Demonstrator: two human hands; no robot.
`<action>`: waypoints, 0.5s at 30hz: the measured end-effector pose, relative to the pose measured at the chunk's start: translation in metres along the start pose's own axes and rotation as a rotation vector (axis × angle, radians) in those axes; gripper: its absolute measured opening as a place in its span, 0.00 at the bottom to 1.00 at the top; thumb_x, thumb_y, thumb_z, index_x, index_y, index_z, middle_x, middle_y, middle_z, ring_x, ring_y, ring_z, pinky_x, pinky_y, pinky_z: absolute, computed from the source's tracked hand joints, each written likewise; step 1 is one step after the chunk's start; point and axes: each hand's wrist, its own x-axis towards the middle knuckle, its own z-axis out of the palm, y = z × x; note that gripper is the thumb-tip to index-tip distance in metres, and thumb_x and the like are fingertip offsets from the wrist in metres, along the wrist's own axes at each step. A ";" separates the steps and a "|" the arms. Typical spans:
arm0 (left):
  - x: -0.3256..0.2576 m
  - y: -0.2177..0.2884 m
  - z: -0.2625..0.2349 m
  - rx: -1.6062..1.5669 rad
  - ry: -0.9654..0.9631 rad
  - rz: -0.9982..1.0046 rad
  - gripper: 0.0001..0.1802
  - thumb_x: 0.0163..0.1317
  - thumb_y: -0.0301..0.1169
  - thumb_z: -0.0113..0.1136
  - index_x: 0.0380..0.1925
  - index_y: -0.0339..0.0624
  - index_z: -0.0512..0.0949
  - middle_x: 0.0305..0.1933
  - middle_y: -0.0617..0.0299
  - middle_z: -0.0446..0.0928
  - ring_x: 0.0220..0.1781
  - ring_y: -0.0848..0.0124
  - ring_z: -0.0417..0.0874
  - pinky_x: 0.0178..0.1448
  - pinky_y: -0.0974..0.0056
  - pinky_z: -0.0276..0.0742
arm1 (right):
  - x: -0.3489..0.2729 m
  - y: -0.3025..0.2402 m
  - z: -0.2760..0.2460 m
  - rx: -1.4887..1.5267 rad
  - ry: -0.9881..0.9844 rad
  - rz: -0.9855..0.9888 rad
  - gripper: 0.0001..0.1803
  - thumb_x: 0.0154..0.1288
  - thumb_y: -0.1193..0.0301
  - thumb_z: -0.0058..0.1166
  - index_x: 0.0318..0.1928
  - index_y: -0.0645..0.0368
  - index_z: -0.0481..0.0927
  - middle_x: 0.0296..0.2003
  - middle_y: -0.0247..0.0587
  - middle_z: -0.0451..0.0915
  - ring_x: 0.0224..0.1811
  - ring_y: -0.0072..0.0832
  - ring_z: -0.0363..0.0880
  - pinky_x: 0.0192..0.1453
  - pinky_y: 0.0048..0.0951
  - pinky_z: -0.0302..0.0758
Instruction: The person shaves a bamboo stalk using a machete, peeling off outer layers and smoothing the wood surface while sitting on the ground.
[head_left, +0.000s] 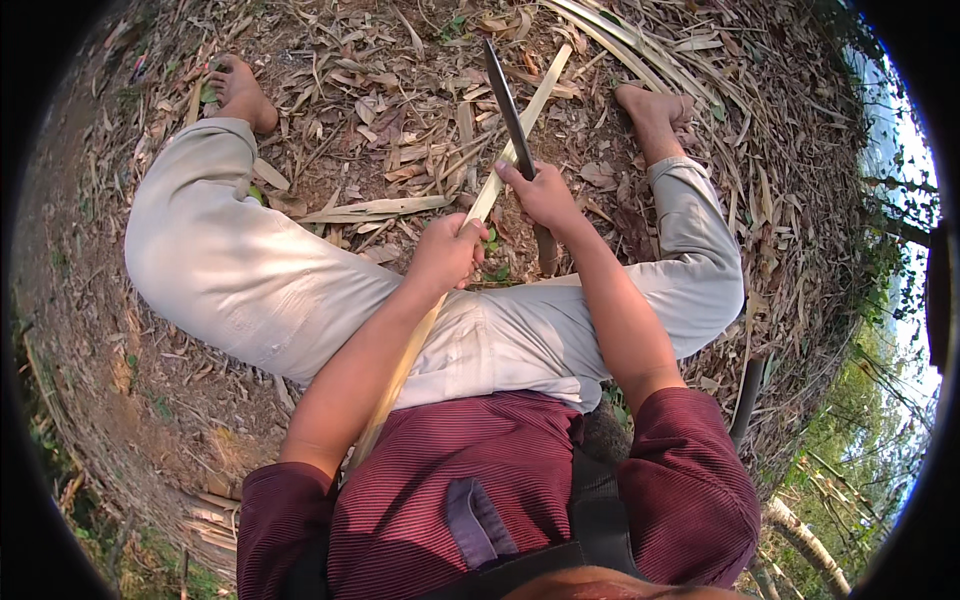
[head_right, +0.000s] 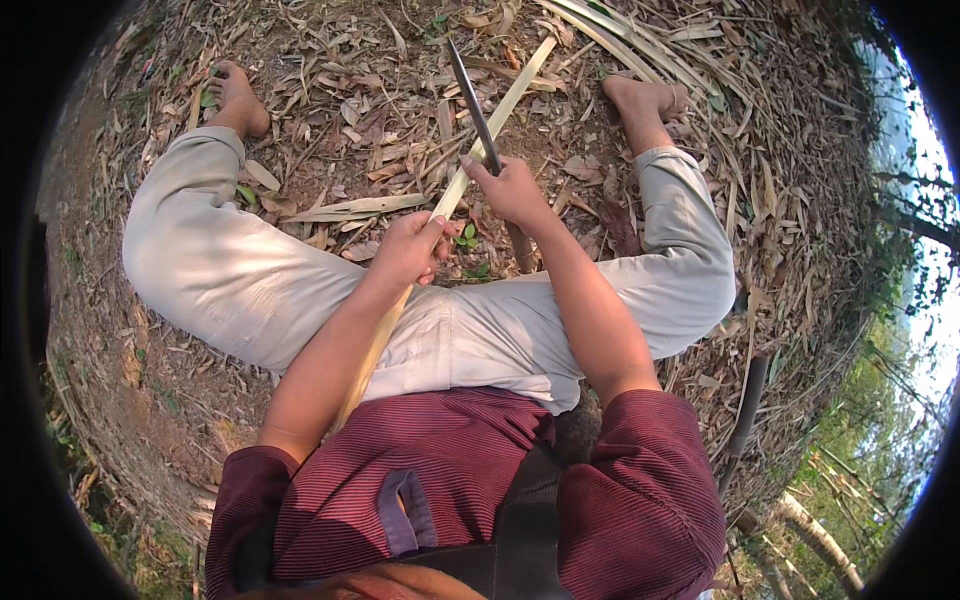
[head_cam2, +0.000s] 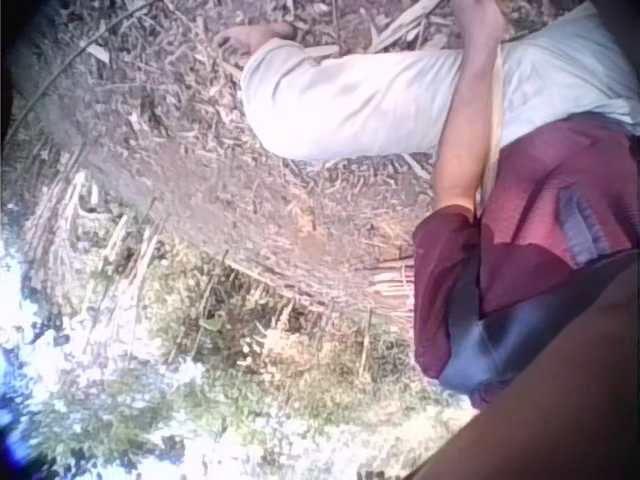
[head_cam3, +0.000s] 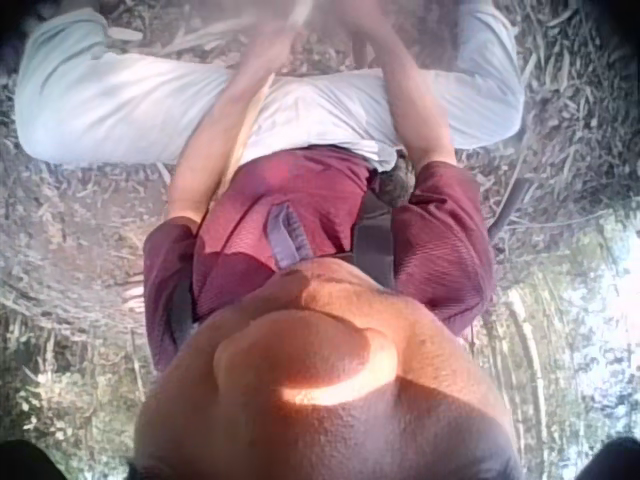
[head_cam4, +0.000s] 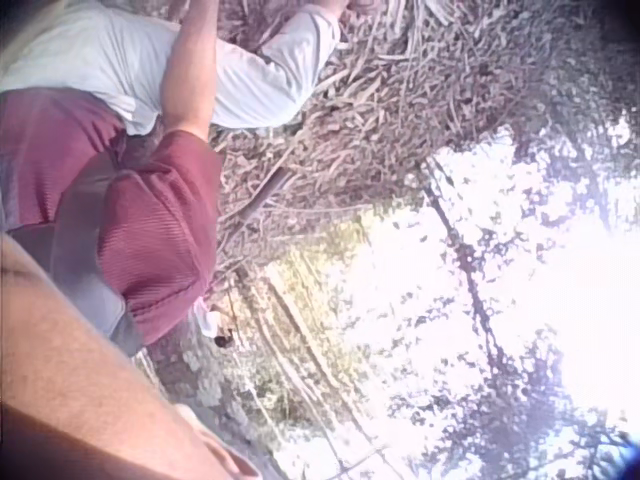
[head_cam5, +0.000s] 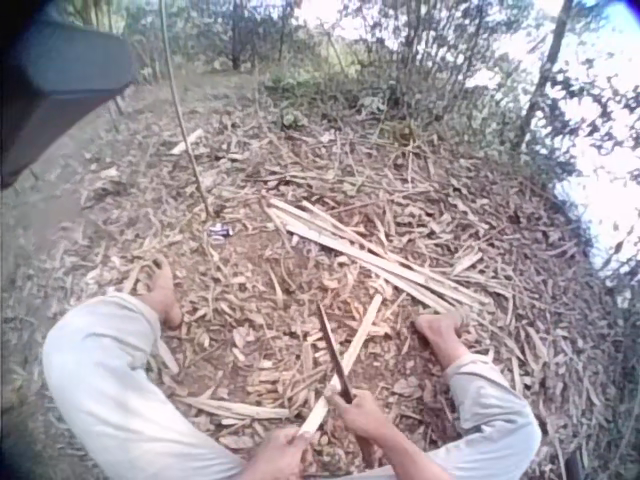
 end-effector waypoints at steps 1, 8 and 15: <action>-0.003 -0.005 0.001 0.127 0.157 0.175 0.12 0.73 0.34 0.50 0.45 0.35 0.74 0.33 0.59 0.76 0.25 0.72 0.77 0.29 0.63 0.74 | -0.002 -0.002 0.002 0.110 -0.030 0.009 0.24 0.71 0.53 0.58 0.24 0.53 0.65 0.14 0.22 0.59 0.12 0.14 0.54 0.16 0.24 0.57; -0.169 0.027 0.018 0.405 0.041 0.566 0.18 0.72 0.33 0.55 0.56 0.35 0.70 0.51 0.54 0.75 0.55 0.67 0.78 0.62 0.64 0.72 | -0.016 -0.037 0.024 0.775 -0.014 -0.023 0.17 0.71 0.64 0.58 0.29 0.50 0.65 0.18 0.19 0.58 0.15 0.13 0.53 0.18 0.22 0.56; -0.219 0.009 0.004 -0.134 0.139 0.259 0.28 0.73 0.46 0.53 0.61 0.34 0.66 0.55 0.49 0.74 0.55 0.58 0.81 0.62 0.57 0.76 | -0.031 -0.099 0.022 1.071 -0.008 -0.120 0.17 0.73 0.66 0.56 0.26 0.48 0.65 0.17 0.17 0.55 0.15 0.12 0.52 0.18 0.21 0.56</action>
